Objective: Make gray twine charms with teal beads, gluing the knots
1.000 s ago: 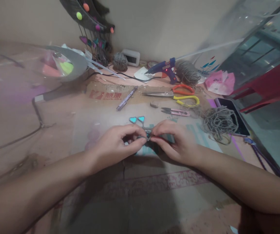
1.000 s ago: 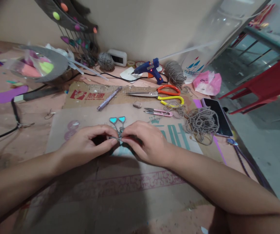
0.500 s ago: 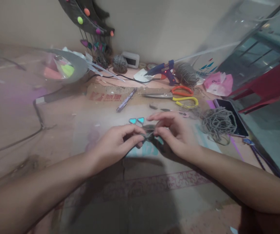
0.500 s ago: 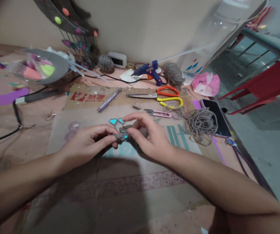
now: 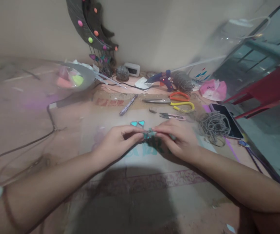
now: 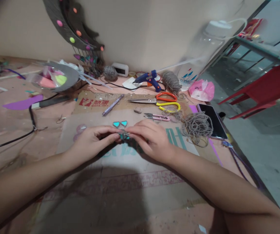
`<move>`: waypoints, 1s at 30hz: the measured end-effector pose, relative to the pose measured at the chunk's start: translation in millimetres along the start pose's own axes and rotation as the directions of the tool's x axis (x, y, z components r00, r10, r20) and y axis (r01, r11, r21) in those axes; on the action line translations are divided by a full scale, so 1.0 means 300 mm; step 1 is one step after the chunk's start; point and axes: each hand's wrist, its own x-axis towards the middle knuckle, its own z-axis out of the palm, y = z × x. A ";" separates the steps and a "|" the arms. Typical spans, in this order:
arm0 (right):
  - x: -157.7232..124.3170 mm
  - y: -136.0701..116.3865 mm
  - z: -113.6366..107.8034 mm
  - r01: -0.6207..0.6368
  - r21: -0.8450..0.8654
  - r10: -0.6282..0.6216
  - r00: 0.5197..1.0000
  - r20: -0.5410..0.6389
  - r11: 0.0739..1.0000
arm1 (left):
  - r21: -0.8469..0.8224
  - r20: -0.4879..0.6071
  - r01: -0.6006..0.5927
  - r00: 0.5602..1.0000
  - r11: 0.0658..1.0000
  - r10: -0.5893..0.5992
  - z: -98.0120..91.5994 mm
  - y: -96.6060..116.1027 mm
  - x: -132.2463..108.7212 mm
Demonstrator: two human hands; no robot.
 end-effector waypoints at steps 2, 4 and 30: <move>-0.002 -0.009 0.003 0.092 -0.040 -0.091 0.996 0.017 0.995 | -0.012 0.013 -0.002 1.000 1.000 0.002 0.001 -0.002 -0.002; -0.002 -0.009 0.002 0.102 -0.070 -0.102 0.995 0.012 0.992 | -0.012 0.018 -0.004 1.000 1.000 0.005 0.002 -0.002 -0.004; -0.003 -0.001 0.016 0.030 0.016 -0.030 0.998 0.059 0.999 | -0.009 0.019 -0.024 1.000 1.000 0.024 -0.001 0.002 -0.001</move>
